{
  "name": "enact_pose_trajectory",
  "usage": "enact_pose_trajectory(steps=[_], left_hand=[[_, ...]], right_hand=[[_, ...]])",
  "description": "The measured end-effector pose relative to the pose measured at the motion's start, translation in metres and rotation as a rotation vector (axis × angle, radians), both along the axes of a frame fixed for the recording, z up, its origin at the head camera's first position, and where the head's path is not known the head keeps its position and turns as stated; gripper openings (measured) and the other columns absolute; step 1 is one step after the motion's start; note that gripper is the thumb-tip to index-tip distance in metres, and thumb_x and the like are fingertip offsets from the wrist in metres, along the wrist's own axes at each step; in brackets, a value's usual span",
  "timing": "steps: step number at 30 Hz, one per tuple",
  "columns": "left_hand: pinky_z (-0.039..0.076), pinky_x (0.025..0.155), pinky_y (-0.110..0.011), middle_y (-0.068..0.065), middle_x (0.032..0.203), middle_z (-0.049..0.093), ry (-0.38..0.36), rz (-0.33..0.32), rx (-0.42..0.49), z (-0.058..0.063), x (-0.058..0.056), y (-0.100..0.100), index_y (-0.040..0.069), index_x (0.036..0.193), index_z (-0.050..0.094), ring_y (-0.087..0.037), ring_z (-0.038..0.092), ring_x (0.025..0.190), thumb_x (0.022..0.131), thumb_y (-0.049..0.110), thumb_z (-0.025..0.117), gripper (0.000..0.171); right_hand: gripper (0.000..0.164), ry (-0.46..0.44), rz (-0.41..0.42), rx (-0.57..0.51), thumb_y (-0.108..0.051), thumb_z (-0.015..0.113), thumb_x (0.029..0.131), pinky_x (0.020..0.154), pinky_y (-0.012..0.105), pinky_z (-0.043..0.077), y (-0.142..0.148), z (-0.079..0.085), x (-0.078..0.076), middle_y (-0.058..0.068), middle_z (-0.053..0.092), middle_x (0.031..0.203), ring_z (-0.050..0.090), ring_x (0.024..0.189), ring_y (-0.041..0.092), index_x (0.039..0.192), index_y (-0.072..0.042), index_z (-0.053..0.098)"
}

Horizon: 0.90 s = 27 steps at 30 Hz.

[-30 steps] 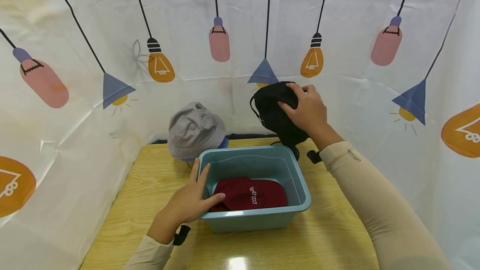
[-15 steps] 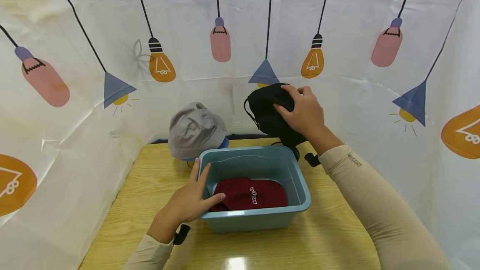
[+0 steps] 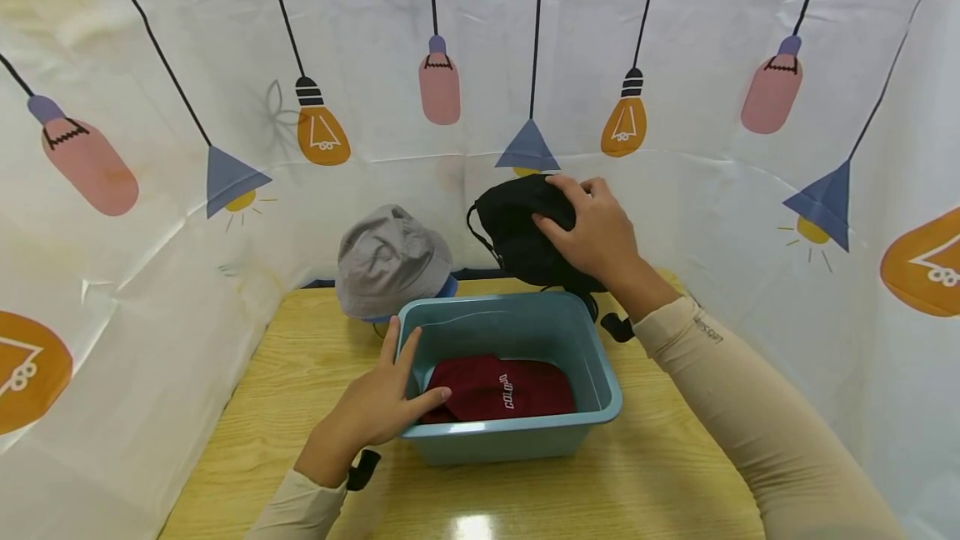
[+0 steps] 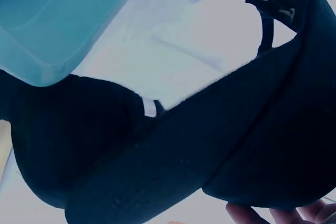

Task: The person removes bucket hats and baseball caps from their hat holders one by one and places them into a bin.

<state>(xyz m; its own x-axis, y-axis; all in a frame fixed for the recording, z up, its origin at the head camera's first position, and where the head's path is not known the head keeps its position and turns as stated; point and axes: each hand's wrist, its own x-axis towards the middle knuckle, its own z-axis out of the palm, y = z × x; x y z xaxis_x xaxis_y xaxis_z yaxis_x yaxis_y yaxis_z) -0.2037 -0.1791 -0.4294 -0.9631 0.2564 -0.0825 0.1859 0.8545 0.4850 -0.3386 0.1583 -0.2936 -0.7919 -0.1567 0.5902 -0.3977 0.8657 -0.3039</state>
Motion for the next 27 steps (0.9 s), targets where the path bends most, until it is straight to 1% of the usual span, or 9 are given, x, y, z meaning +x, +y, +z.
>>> enact_pose_trajectory(steps=[3, 9, 18, 21, 27], left_hand=[[0.048, 0.056, -0.030, 0.003, 0.172, -0.024, 0.005, 0.001, 0.003, -0.001, 0.000, 0.000, 0.030, 0.168, 0.002, -0.009, 0.064, 0.067, 0.090, 0.082, 0.052, 0.106], [0.051, 0.060, -0.030, -0.001, 0.173, -0.021, 0.031, -0.002, -0.008, -0.001, 0.001, 0.000, 0.029, 0.168, 0.004, -0.012, 0.068, 0.076, 0.089, 0.083, 0.051, 0.106], [0.052, 0.062, -0.031, -0.004, 0.174, -0.020, 0.032, -0.005, -0.014, 0.001, 0.001, 0.001, 0.027, 0.168, 0.005, -0.013, 0.069, 0.076, 0.090, 0.081, 0.052, 0.106], [0.052, 0.062, -0.032, -0.005, 0.174, -0.019, 0.037, -0.009, -0.013, 0.002, 0.001, 0.001, 0.025, 0.169, 0.006, -0.013, 0.068, 0.073, 0.091, 0.080, 0.052, 0.106], [0.051, 0.061, -0.031, -0.006, 0.174, -0.017, 0.050, -0.006, -0.015, 0.001, 0.000, 0.001, 0.019, 0.169, 0.004, -0.013, 0.068, 0.073, 0.090, 0.082, 0.052, 0.111]], right_hand=[[0.062, 0.000, 0.026, -0.008, -0.057, 0.066, 0.094, 0.086, 0.059, 0.056, -0.002, 0.000, 0.003, 0.021, 0.055, 0.130, 0.060, 0.106, 0.037, 0.151, -0.034, 0.052], [0.063, 0.003, 0.058, -0.022, -0.056, 0.069, 0.093, 0.084, 0.058, 0.057, -0.005, -0.001, 0.011, 0.021, 0.056, 0.128, 0.062, 0.103, 0.036, 0.150, -0.032, 0.053], [0.062, 0.017, 0.105, -0.005, -0.056, 0.070, 0.093, 0.083, 0.055, 0.058, -0.014, -0.005, 0.020, 0.018, 0.059, 0.123, 0.062, 0.101, 0.033, 0.149, -0.033, 0.055], [0.061, 0.005, 0.119, 0.002, -0.056, 0.069, 0.094, 0.083, 0.055, 0.058, -0.019, -0.007, 0.025, 0.016, 0.059, 0.123, 0.062, 0.102, 0.031, 0.148, -0.033, 0.055], [0.061, -0.028, 0.126, 0.020, -0.058, 0.066, 0.094, 0.083, 0.054, 0.058, -0.026, -0.010, 0.033, 0.015, 0.059, 0.125, 0.062, 0.104, 0.031, 0.149, -0.035, 0.053]])
